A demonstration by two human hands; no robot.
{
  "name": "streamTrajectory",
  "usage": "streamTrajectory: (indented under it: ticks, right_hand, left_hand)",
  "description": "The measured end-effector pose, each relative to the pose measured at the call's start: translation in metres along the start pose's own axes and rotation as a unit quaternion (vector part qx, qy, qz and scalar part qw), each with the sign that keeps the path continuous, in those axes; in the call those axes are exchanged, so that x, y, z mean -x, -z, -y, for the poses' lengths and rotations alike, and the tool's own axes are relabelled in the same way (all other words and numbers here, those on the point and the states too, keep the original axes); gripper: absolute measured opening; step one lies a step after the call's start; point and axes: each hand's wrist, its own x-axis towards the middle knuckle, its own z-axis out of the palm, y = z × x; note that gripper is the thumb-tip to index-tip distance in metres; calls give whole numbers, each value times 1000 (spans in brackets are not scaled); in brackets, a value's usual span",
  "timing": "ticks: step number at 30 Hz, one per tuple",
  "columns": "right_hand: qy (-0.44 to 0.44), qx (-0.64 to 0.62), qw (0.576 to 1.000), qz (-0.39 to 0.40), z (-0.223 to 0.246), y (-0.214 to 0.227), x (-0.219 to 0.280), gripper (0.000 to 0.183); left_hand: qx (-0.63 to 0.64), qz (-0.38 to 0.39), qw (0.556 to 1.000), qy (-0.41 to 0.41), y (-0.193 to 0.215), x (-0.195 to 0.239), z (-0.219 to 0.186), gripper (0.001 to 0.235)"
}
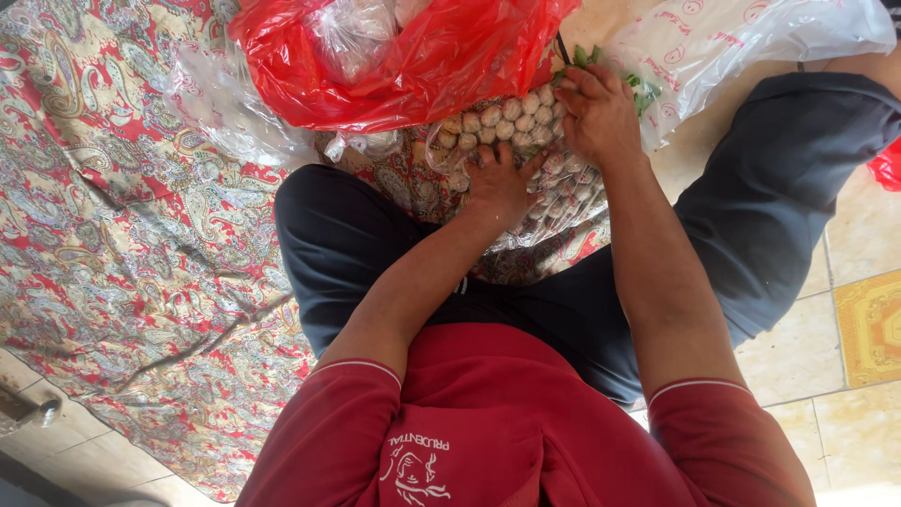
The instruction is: The person sits on a mat and transfers small round produce from a clear plastic bag into a larger red plastic bag. They then gather and tie the top of the red bag to secure the contents.
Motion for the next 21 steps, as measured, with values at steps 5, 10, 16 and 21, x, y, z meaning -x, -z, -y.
streamTrajectory:
  ticks: [5, 10, 16, 21]
  right_hand:
    - [12, 20, 1000, -1, 5, 1, 8, 34]
    - [8, 45, 999, -11, 13, -1, 4, 35]
    - [30, 31, 999, 13, 23, -10, -8, 37]
    - [-2, 39, 999, 11, 27, -15, -9, 29]
  left_hand:
    - [1, 10, 1000, -3, 3, 1, 3, 74]
    - [-4, 16, 1000, -10, 3, 2, 5, 75]
    - [-6, 7, 1000, -15, -4, -1, 8, 76]
    - [-7, -18, 999, -33, -12, 1, 14, 79]
